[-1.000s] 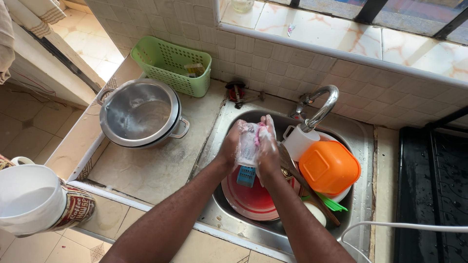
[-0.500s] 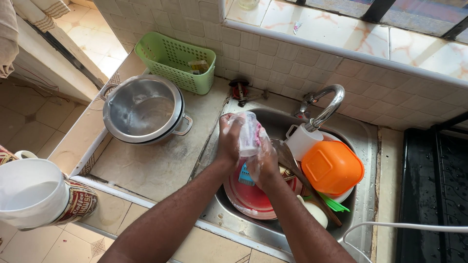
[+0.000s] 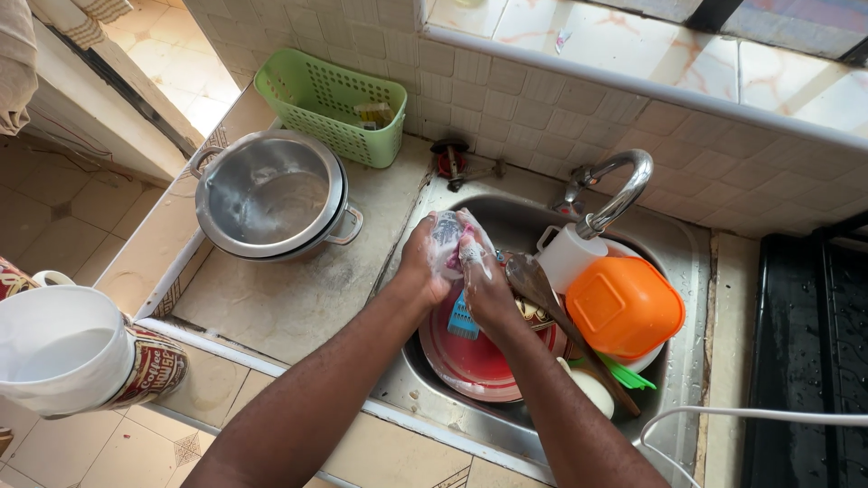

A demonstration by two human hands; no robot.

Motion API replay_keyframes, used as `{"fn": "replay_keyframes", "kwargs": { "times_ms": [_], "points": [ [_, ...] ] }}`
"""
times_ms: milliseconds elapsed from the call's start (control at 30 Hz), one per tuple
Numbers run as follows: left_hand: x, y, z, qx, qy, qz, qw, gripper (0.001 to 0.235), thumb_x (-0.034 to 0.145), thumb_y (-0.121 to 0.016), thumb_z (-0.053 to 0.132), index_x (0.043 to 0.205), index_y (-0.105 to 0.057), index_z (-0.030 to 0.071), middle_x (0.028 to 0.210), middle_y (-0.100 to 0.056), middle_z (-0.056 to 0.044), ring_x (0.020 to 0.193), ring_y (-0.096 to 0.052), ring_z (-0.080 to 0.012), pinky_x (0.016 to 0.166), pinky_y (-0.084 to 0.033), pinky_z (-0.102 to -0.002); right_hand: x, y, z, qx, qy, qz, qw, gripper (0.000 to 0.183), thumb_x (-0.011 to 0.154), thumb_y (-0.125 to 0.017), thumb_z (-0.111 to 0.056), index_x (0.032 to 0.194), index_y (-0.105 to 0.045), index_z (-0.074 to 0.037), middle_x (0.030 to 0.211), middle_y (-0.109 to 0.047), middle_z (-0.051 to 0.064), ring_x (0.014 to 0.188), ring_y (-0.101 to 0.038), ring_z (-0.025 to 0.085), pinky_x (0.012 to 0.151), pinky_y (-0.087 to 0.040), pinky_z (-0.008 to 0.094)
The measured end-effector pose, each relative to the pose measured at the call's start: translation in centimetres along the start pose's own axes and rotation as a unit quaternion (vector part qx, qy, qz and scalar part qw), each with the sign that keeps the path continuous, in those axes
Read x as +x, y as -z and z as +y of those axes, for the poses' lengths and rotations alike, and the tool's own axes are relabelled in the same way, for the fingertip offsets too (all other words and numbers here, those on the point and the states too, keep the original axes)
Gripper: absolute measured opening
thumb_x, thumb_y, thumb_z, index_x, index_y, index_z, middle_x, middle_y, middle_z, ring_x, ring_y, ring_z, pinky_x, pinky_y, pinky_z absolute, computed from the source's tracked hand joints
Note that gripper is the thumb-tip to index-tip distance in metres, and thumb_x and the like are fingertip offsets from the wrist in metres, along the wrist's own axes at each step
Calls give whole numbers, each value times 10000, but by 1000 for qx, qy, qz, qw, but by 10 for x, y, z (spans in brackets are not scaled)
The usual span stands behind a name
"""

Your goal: Washing a mug with a sponge and soap in a sink

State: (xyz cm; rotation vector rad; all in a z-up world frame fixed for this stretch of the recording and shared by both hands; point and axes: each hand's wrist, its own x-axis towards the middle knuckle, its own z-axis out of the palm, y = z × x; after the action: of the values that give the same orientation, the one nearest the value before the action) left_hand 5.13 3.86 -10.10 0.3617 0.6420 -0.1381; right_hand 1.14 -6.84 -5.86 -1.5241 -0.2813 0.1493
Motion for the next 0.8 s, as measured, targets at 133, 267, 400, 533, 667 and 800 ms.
{"fn": "replay_keyframes", "kwargs": {
  "times_ms": [133,267,400,533,667,800],
  "points": [
    [7,4,2,34,-3,-31,999,163,881,-621,217,851,-673,65,800,-696,-102,708,-680,-233,637,-584,-332,-4,-4,-17,76,31,21,996,275,1045,-552,-132,1265,-656,-4,1199,-679,164,1259,-555,205,1189,-352,471],
    [11,0,2,54,14,-72,996,86,820,-673,118,759,-670,58,732,-683,-98,680,-667,-195,617,-569,-294,-3,16,18,-75,65,-34,994,254,958,-638,-83,1178,-718,15,1158,-703,222,1184,-615,360,1113,-388,580],
    [8,10,0,45,37,-94,994,84,841,-659,138,781,-665,79,741,-680,-67,675,-661,-172,598,-555,-287,8,37,17,-139,111,-98,979,308,849,-758,-92,1156,-777,-111,1227,-693,129,1238,-630,327,1089,-443,487],
    [11,12,5,35,61,-139,988,83,871,-639,168,814,-656,111,754,-676,-21,666,-652,-137,570,-534,-275,0,23,-44,-58,77,-113,989,478,862,-632,55,1334,-659,-12,956,-714,190,837,-657,217,843,-575,420],
    [12,15,-3,20,81,-186,979,83,902,-619,199,847,-648,143,767,-672,25,658,-642,-102,542,-513,-264,0,20,-40,-40,112,-43,992,365,927,-588,13,1273,-699,-21,1037,-741,187,998,-661,181,911,-555,431],
    [17,14,-10,11,102,-214,971,84,922,-606,219,870,-643,164,776,-670,55,653,-636,-79,523,-499,-257,-6,19,-34,-42,98,-23,994,404,881,-759,-113,1267,-699,-11,1003,-758,205,921,-687,196,876,-563,444]
  ]
}}
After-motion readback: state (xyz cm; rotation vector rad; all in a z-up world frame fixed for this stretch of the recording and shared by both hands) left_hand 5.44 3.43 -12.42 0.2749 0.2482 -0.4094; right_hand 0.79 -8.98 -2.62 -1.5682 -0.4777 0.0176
